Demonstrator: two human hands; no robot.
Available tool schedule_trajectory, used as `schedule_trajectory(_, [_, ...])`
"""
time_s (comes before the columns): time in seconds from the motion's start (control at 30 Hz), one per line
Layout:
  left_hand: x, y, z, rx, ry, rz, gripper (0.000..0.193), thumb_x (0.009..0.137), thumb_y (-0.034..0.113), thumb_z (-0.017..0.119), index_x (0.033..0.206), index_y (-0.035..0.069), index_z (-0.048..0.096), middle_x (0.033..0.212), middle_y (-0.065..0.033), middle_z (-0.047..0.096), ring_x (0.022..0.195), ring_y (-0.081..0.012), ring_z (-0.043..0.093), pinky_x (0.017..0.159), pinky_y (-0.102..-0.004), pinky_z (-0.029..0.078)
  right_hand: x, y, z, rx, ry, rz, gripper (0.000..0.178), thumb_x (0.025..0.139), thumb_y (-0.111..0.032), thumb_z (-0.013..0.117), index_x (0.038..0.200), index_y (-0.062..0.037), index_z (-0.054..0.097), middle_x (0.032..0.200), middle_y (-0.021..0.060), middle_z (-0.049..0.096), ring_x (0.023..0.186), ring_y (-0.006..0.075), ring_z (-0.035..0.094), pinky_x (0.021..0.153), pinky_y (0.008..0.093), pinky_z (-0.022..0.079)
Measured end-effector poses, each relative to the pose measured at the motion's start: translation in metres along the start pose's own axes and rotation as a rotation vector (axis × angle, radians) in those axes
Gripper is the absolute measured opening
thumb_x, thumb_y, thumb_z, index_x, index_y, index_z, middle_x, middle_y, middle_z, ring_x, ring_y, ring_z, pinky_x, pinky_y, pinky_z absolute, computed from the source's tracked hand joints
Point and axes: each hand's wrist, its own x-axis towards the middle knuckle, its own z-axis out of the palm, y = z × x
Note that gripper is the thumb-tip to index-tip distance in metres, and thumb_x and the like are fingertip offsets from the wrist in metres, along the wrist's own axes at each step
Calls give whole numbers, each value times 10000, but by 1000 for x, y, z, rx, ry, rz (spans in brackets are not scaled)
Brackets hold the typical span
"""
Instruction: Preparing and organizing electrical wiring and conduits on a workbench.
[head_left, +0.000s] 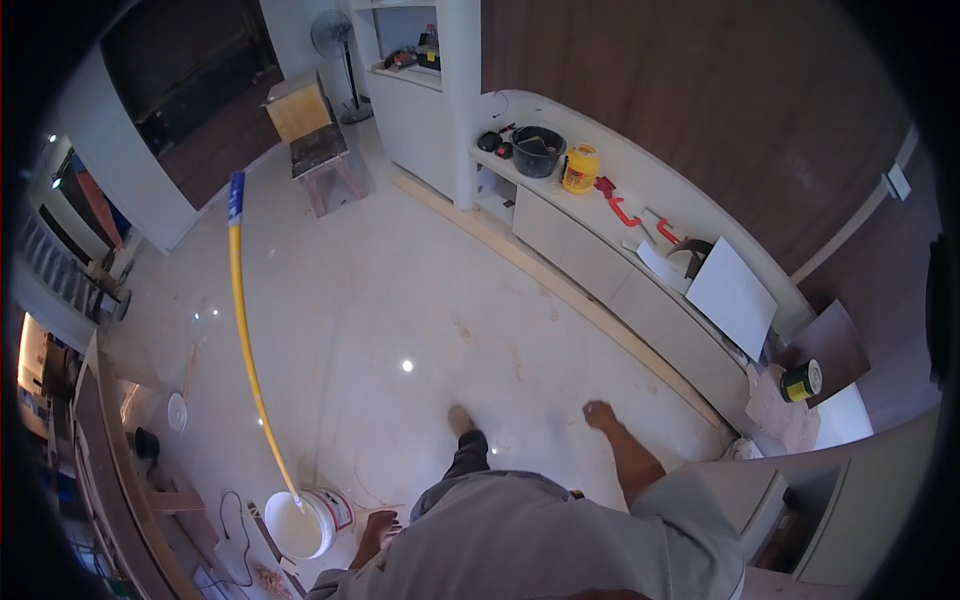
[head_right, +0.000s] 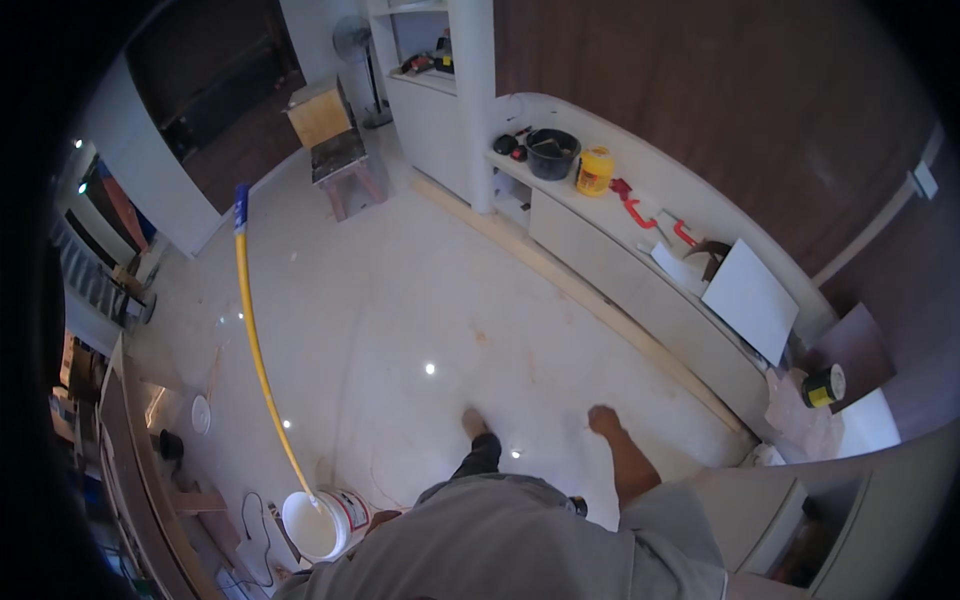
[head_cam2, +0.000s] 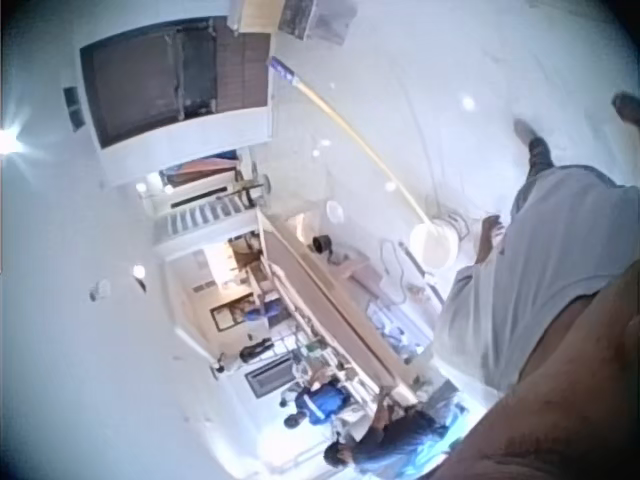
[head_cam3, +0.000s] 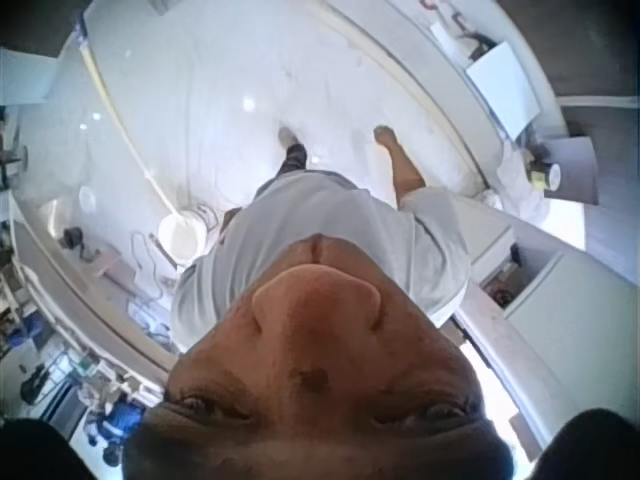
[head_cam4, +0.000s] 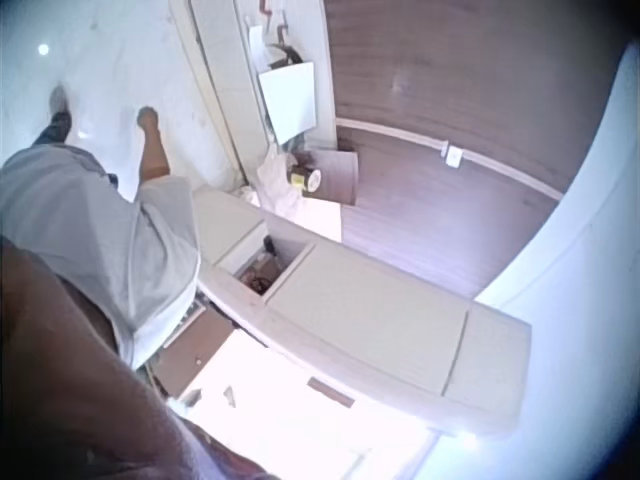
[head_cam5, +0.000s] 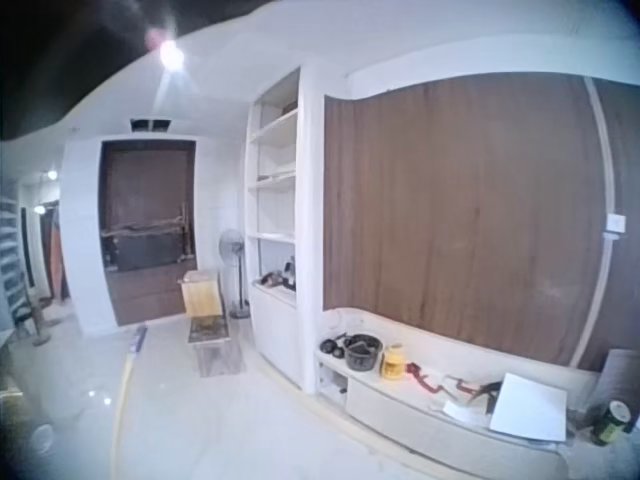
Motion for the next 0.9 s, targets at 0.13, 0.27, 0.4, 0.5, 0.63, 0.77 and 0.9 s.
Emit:
schedule_trajectory(0.13, [43,97,3,528,-86,-5,275,872,284,528,1017,68,620,813,-142,639,781,-282,642,701,-427,523,103,-65,-77,246,273,13,175,831,-134,510,870,-79,671,838,144,658,865,326,605,766,407,484])
schedule_trajectory(0.27, [90,264,13,1036,-118,137,350,894,362,467,990,68,631,848,-153,651,829,-265,645,731,-415,518,152,-91,-86,187,293,13,148,803,-107,527,834,-74,668,815,164,647,807,345,595,740,433,481])
schedule_trajectory(0.4, [96,446,11,853,104,803,404,883,400,399,965,80,632,978,-145,650,935,-329,602,833,-454,463,174,-84,-24,-57,-133,-22,237,808,-177,461,774,-44,655,841,169,644,811,357,605,724,458,486])
schedule_trajectory(0.5, [32,586,23,393,122,1013,323,889,263,522,1084,23,612,899,-150,660,780,-239,633,706,-345,492,179,12,69,-311,-678,-184,238,818,-239,487,822,-72,655,909,136,654,841,337,614,739,471,487])
schedule_trajectory(0.63, [14,651,-17,-157,91,930,313,898,224,527,1144,41,593,935,-52,631,812,-153,618,656,-284,486,303,-36,39,-249,-829,-187,231,795,-196,484,837,-64,669,937,144,655,876,326,619,765,442,494])
schedule_trajectory(0.77, [101,543,-86,495,259,377,284,867,246,489,891,-1,626,800,-115,652,650,-211,643,560,-328,497,508,-150,-18,-540,-987,-569,238,772,-152,481,852,-55,683,966,151,657,911,315,624,790,413,502])
schedule_trajectory(0.9, [90,504,-66,-152,318,42,226,808,230,574,876,18,610,809,-115,641,681,-252,639,598,-389,514,762,-173,-27,-349,-194,-753,178,698,-140,537,780,-72,680,904,97,668,849,263,617,796,389,478])
